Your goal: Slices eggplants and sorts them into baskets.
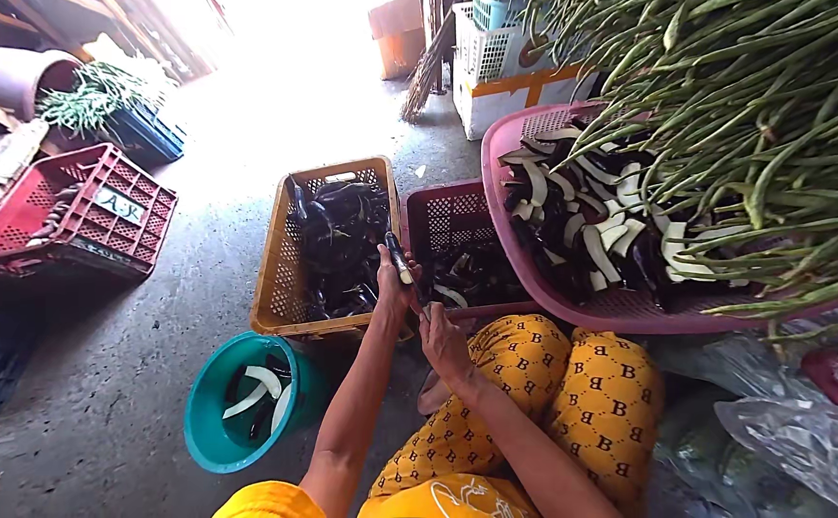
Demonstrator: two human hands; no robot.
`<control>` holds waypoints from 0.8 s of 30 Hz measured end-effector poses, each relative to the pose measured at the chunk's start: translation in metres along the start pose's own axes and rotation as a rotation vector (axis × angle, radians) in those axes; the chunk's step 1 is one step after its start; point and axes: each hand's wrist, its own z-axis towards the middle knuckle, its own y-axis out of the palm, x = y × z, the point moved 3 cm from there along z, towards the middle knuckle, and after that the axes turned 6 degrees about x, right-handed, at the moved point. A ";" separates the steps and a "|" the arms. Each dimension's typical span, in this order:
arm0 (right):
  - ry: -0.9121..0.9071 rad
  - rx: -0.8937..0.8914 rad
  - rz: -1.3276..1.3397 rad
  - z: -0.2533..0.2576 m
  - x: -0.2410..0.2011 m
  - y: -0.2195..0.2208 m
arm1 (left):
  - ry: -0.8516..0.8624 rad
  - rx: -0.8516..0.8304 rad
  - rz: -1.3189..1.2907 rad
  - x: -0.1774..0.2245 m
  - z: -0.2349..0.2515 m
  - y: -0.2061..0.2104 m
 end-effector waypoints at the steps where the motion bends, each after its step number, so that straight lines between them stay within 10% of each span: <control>1: -0.011 0.008 -0.008 0.000 0.000 0.001 | -0.001 0.010 0.007 0.000 0.001 0.000; 24: 0.254 -0.358 -0.088 0.013 -0.003 0.003 | 0.115 0.079 0.171 -0.016 -0.016 0.000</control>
